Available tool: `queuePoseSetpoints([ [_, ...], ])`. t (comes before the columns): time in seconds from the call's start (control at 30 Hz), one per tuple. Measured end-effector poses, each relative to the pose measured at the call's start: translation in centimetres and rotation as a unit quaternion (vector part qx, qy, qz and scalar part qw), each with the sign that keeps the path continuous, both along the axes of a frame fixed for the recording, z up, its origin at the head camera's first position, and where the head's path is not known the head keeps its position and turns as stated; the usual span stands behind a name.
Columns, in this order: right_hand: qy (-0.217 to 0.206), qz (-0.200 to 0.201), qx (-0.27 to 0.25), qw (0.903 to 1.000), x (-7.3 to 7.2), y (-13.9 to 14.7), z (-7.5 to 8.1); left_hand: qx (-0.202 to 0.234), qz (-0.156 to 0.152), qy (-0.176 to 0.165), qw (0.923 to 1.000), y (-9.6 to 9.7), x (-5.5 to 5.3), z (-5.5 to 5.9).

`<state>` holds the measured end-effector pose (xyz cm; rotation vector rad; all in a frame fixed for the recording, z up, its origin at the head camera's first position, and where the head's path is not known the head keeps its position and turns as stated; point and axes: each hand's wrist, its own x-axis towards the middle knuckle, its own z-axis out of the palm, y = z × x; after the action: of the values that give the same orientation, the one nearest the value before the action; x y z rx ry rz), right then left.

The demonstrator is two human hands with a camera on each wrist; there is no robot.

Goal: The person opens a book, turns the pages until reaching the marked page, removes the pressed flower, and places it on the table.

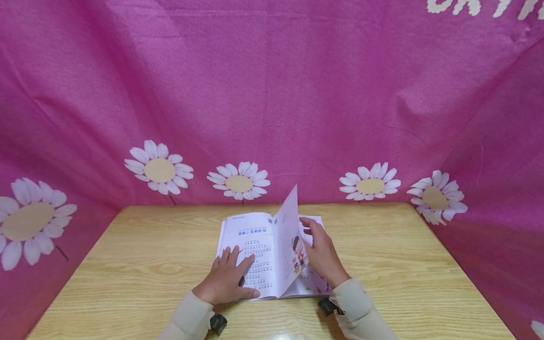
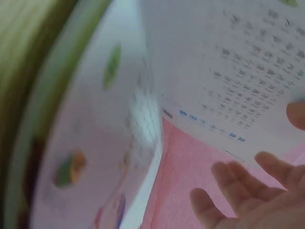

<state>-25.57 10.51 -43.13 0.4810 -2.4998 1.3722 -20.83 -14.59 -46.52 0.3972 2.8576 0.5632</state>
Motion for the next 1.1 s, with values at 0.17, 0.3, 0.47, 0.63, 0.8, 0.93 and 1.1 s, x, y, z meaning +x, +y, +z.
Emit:
queuePoseSetpoints([
  [0.17, -0.044, 0.053, 0.054, 0.9962, 0.7, -1.2, -0.7, -0.014, -0.003, 0.011, 0.9998, 0.0, -0.1, -0.1],
  [0.3, -0.081, 0.088, 0.092, 0.9886, 1.3, -1.8, -1.0, -0.025, -0.007, 0.021, 0.9994, -0.1, -0.2, -0.2],
  [0.47, -0.084, 0.118, 0.109, 0.9835, 1.7, -2.2, -1.1, -0.028, -0.015, 0.035, 0.9989, -0.2, -0.3, -0.2],
  [0.63, -0.083, 0.132, 0.127, 0.9795, 1.8, -2.6, -1.4, 0.006, -0.007, 0.036, 0.9993, -0.4, -0.1, -0.1],
  [0.8, -0.098, 0.141, 0.138, 0.9755, 2.0, -2.9, -1.4, 0.053, 0.001, 0.045, 0.9976, -0.6, 0.0, 0.1],
  [0.93, -0.093, 0.145, 0.145, 0.9744, 2.2, -3.1, -1.6, 0.073, -0.01, 0.047, 0.9961, -0.8, -0.2, 0.3],
  [1.1, -0.075, 0.147, 0.157, 0.9737, 2.4, -3.3, -1.7, 0.1, -0.034, 0.043, 0.9934, -1.2, -0.4, 0.5],
])
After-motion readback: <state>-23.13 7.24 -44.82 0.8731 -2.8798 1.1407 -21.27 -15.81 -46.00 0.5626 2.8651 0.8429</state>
